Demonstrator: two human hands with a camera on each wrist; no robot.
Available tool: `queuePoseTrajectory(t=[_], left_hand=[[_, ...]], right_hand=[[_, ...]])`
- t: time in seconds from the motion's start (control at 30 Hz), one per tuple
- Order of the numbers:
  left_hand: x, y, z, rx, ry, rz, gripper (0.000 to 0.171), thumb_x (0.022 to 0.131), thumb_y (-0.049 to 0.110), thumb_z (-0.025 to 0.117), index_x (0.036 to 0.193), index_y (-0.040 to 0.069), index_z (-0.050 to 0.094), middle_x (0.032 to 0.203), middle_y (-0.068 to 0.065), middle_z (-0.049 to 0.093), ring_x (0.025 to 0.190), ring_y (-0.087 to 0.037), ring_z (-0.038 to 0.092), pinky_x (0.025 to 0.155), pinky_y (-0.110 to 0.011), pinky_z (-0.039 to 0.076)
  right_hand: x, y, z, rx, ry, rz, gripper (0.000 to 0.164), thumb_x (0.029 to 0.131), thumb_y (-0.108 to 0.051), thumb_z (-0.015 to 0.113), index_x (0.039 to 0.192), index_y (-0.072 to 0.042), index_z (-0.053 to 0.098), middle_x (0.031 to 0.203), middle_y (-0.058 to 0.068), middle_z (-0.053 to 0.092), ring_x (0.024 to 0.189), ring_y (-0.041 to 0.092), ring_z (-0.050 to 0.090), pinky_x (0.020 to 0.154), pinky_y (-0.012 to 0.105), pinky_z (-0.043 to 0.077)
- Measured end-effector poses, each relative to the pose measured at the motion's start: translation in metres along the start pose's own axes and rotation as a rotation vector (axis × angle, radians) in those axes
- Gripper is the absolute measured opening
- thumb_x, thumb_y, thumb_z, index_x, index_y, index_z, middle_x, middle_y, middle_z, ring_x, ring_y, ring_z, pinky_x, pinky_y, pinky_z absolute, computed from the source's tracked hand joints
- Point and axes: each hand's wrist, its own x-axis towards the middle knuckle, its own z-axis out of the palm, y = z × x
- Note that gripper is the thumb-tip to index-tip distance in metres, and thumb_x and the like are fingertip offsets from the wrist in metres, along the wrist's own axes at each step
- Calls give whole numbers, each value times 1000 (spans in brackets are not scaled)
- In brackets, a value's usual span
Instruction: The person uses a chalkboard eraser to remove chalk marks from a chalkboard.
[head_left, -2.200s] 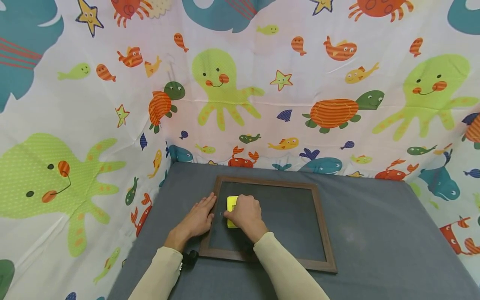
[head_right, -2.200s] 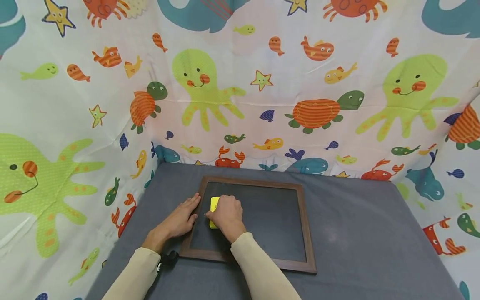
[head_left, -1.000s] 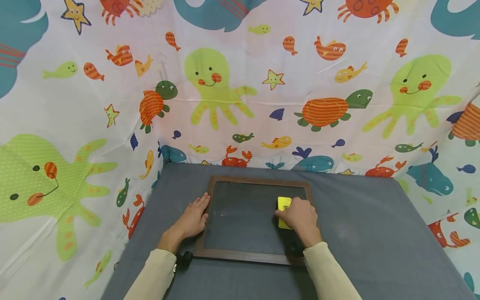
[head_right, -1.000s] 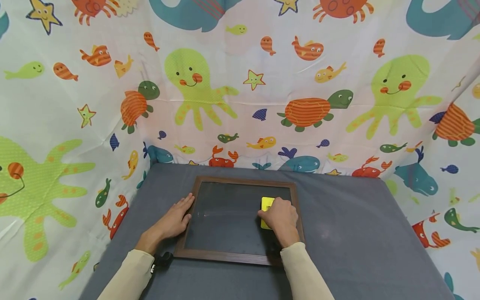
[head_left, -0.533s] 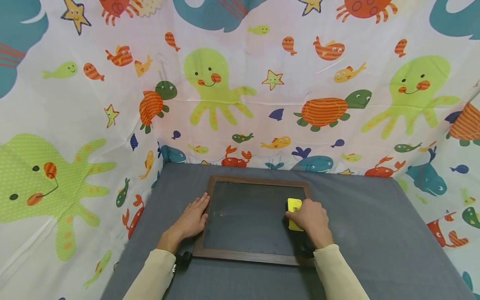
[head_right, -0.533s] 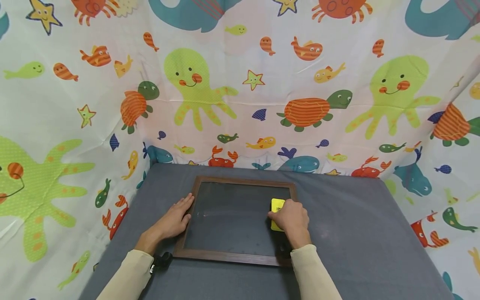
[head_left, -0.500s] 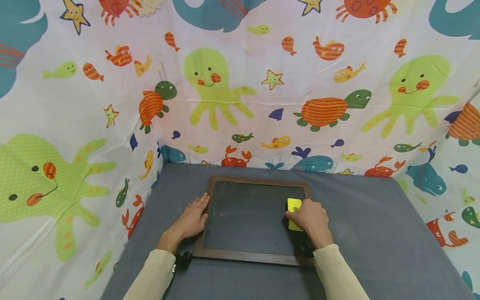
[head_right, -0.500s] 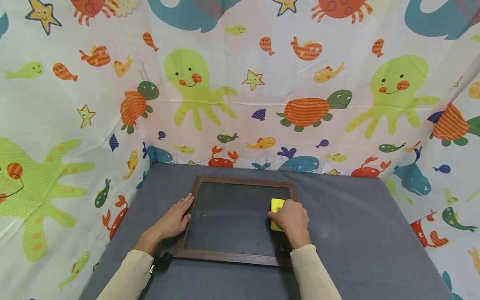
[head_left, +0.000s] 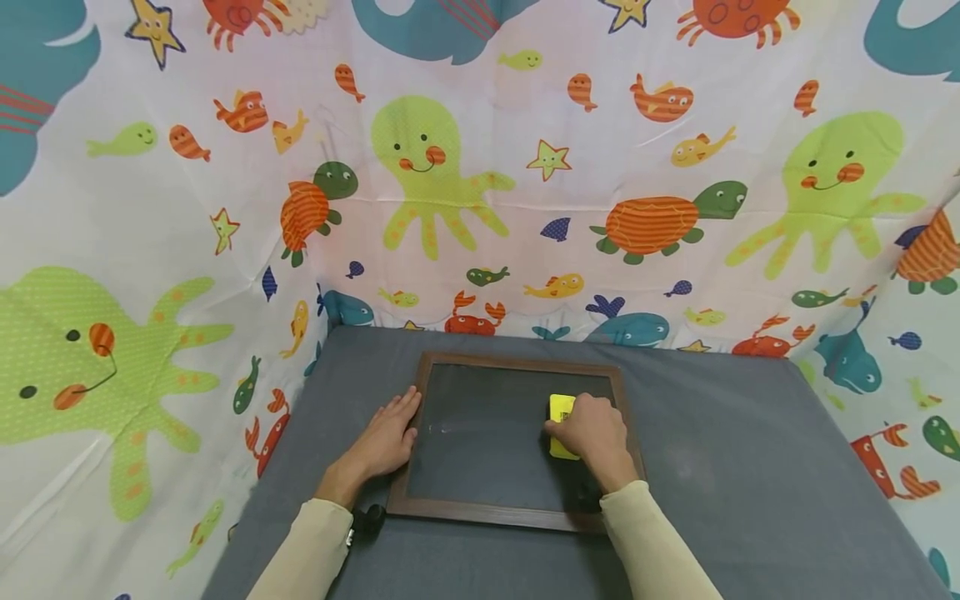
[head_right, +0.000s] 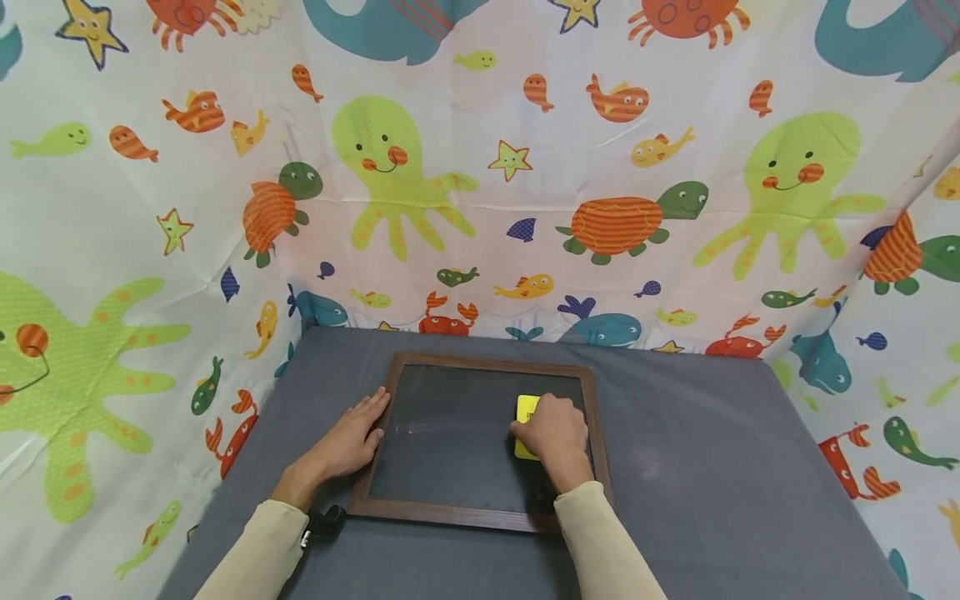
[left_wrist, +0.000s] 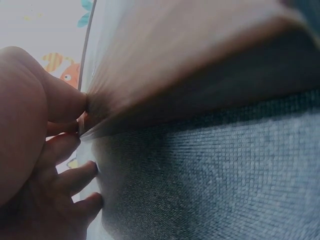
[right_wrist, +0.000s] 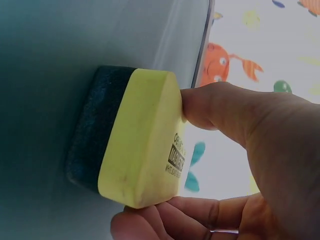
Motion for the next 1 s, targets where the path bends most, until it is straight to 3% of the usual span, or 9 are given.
queuePoseTrajectory(t=[0.5, 1.0], left_hand=[[1, -2, 1, 11, -1, -7, 62, 105, 17, 51, 160, 7, 25, 168, -9, 16, 153, -38, 20, 121, -61, 19], [1, 1, -1, 20, 10, -14, 62, 104, 15, 52, 159, 7, 27, 168, -10, 19, 153, -39, 22, 121, -62, 20]], right_hand=[[-3, -69, 19, 25, -15, -98, 62, 74, -57, 80, 98, -2, 66, 74, 9, 58, 64, 25, 56, 55, 35, 51], [-10, -123, 36, 42, -32, -167, 61, 73, -55, 83, 99, -3, 67, 77, 8, 56, 65, 23, 56, 61, 38, 57]])
